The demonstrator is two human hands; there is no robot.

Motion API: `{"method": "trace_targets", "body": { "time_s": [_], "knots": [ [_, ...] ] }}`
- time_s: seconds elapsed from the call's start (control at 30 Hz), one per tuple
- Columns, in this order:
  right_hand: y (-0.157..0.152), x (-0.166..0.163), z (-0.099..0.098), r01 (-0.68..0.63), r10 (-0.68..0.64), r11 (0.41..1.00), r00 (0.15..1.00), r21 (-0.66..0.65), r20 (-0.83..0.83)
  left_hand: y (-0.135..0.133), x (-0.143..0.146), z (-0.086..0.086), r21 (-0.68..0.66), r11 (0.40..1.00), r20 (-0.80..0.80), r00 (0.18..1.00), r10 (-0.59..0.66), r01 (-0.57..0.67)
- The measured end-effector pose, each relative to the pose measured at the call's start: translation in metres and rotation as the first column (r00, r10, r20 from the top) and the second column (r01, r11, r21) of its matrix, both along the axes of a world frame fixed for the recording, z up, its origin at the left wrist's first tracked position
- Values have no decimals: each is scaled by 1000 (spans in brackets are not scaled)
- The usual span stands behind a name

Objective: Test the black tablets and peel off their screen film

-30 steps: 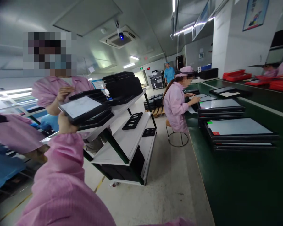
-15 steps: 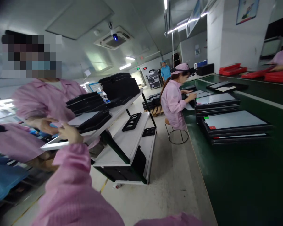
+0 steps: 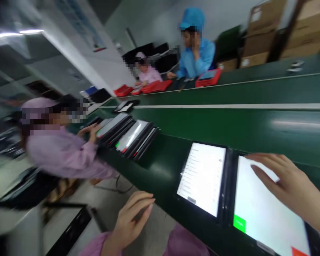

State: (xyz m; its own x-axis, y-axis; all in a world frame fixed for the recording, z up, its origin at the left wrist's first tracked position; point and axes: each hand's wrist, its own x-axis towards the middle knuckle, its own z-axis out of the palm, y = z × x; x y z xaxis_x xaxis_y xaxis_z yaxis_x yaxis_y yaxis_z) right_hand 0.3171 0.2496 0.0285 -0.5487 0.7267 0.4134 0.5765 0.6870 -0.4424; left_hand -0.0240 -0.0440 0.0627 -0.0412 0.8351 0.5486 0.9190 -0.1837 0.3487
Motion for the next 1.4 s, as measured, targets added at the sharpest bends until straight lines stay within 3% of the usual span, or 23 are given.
{"method": "trace_targets", "body": {
  "time_s": [0.1,0.17,0.3,0.43,0.5,0.57,0.63,0.7,0.8,0.87,0.93,1.0,1.07,1.13,1.2,1.3,1.33,1.4],
  "knots": [
    [15,19,-8,138,-140,986,990,-90,-25,59,1,-29,-56,984,155,975,-157,167],
    [19,30,-17,238,-243,965,969,-113,-32,100,-5,-44,-120,971,295,941,-163,206],
    [14,45,-37,351,-359,921,933,-169,-16,192,-21,-64,-301,933,632,774,42,196],
    [9,51,-47,389,-404,890,914,-240,-19,253,-22,-78,-401,889,744,644,177,219],
    [3,49,-43,418,-437,874,899,-247,-25,257,-18,-81,-451,863,777,576,254,229],
    [-12,41,-32,418,-445,860,895,-293,-29,243,-12,-80,-493,842,799,497,338,220],
    [-34,25,-15,317,-373,818,928,-480,-23,218,-6,-75,-516,827,831,365,419,226],
    [-56,2,2,140,-229,682,973,-718,-28,189,3,-68,-539,795,841,219,495,277],
    [-81,-33,16,-44,-35,457,997,-888,-67,149,20,-54,-575,744,810,109,576,340],
    [-90,-51,19,-78,-22,376,995,-923,-93,131,26,-43,-584,752,799,53,599,306],
    [-91,-62,21,-71,-86,357,990,-931,-109,126,25,-30,-584,775,800,4,600,241],
    [-81,-68,24,-64,-158,388,978,-919,-135,140,16,-18,-580,791,808,16,589,195],
    [-54,-74,25,-67,-211,432,962,-899,-173,179,6,-7,-535,833,844,102,526,141],
    [-12,-83,23,-70,-257,468,943,-881,-211,242,3,-1,-447,892,874,240,422,61],
    [39,-95,15,-65,-314,506,915,-860,-254,314,8,0,-396,914,867,362,342,85],
    [103,-103,4,-8,-422,583,851,-813,-311,400,21,-7,-386,912,846,446,292,135],
    [115,-98,2,17,-450,603,833,-797,-322,414,24,-10,-395,908,830,477,288,140],
    [123,-75,0,67,-484,638,810,-767,-332,419,24,-18,-419,894,786,557,269,160]
  ]
}}
